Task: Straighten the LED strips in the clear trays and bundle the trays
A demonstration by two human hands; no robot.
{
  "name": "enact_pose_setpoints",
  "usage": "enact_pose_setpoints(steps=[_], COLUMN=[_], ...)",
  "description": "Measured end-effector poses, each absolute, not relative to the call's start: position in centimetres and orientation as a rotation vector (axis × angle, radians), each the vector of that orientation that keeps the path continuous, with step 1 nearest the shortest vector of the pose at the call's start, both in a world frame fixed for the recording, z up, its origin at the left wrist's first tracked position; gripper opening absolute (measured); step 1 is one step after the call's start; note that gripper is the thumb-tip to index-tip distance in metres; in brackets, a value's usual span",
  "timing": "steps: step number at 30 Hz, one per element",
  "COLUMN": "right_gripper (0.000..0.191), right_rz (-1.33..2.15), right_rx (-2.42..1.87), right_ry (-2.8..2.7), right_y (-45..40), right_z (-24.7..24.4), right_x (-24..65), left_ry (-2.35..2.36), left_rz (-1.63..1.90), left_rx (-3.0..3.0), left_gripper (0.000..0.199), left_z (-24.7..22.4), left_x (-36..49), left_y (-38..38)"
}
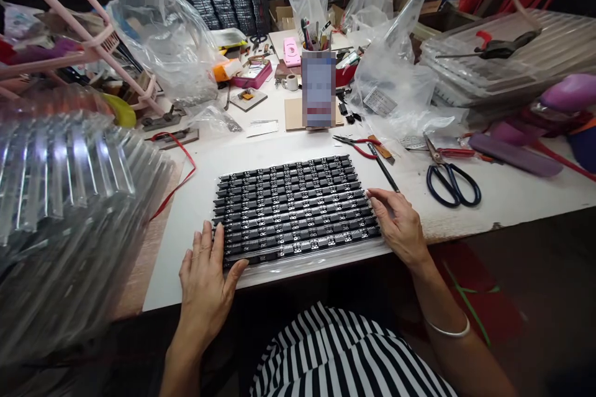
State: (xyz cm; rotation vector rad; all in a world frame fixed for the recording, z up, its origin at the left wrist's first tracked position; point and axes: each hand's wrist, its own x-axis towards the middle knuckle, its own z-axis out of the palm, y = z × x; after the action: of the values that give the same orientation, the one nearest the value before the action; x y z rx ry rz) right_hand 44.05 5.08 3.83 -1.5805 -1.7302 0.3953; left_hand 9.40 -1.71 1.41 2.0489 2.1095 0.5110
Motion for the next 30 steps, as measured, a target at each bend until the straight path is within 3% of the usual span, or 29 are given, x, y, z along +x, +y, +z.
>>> enact_pose_setpoints(steps=[4,8,12,30], right_gripper=[0.025,0.028,0.03,0.035], right_rz=[0.397,0.127,0.021,0.235], right_rx=[-1.561,-1.692,-1.81,-1.899], right_ry=[-1.672,-1.712,-1.783,-1.609], right_y=[5.6,6.8,8.0,8.0], right_z=[4.1,3.9,3.3,3.1], right_x=[45.1,47.0,48.1,48.2], left_ry=[2.07,2.079,2.03,1.916], left_rz=[0.636,0.678,0.632,0.655], left_rx=[1.879,1.655,1.817,1.799], left_gripper=[0.072,0.072,0.072,0.071], left_z=[1.8,2.3,2.0,2.8], left_x=[8.9,8.5,8.6,8.1], left_y=[-1.9,-1.9,-1.9,1.1])
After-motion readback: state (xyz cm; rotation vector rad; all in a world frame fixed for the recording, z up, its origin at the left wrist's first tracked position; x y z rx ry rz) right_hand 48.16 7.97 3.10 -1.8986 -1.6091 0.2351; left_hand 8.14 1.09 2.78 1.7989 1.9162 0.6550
